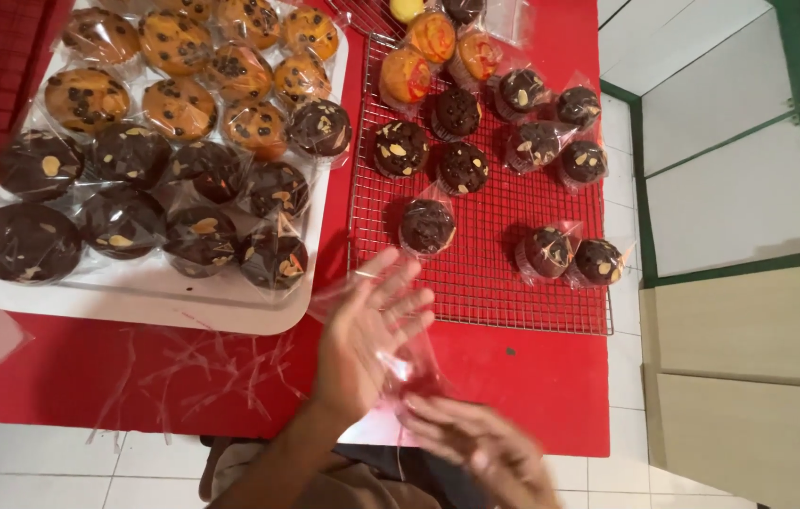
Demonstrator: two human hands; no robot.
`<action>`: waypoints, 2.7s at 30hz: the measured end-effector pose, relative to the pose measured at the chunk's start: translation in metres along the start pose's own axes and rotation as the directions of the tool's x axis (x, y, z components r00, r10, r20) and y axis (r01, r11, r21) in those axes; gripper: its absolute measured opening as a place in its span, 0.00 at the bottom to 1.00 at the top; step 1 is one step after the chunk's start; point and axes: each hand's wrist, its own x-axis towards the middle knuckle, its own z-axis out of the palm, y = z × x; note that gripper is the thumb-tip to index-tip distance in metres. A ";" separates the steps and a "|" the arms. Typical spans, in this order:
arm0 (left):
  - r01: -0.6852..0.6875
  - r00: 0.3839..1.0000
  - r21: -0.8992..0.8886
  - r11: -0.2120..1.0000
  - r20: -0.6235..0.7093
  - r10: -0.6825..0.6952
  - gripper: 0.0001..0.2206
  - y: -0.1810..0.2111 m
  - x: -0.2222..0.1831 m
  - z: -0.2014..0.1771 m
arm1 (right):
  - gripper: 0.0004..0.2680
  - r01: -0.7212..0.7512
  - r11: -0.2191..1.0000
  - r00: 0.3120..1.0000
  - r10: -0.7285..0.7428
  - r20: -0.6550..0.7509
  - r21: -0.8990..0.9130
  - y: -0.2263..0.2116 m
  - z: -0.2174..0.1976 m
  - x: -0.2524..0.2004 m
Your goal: The person is individually packaging chocolate muffins into clear plastic bags on a red work surface.
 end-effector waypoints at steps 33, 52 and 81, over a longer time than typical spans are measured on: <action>0.150 0.967 -0.279 0.948 -0.160 -0.200 0.36 0.073 -0.008 0.051 | 0.30 -0.173 0.244 0.819 -0.503 -0.277 -0.954 0.016 -0.252 0.215; 0.164 0.966 -0.208 0.964 -0.163 -0.200 0.35 0.066 -0.004 0.061 | 0.31 -0.145 0.547 0.633 -0.590 -0.502 -0.825 -0.061 -0.019 0.021; -0.028 0.958 0.207 0.978 0.286 -0.033 0.29 0.017 -0.039 0.087 | 0.45 -0.106 0.652 0.681 -0.502 -0.533 -0.750 -0.005 -0.002 -0.022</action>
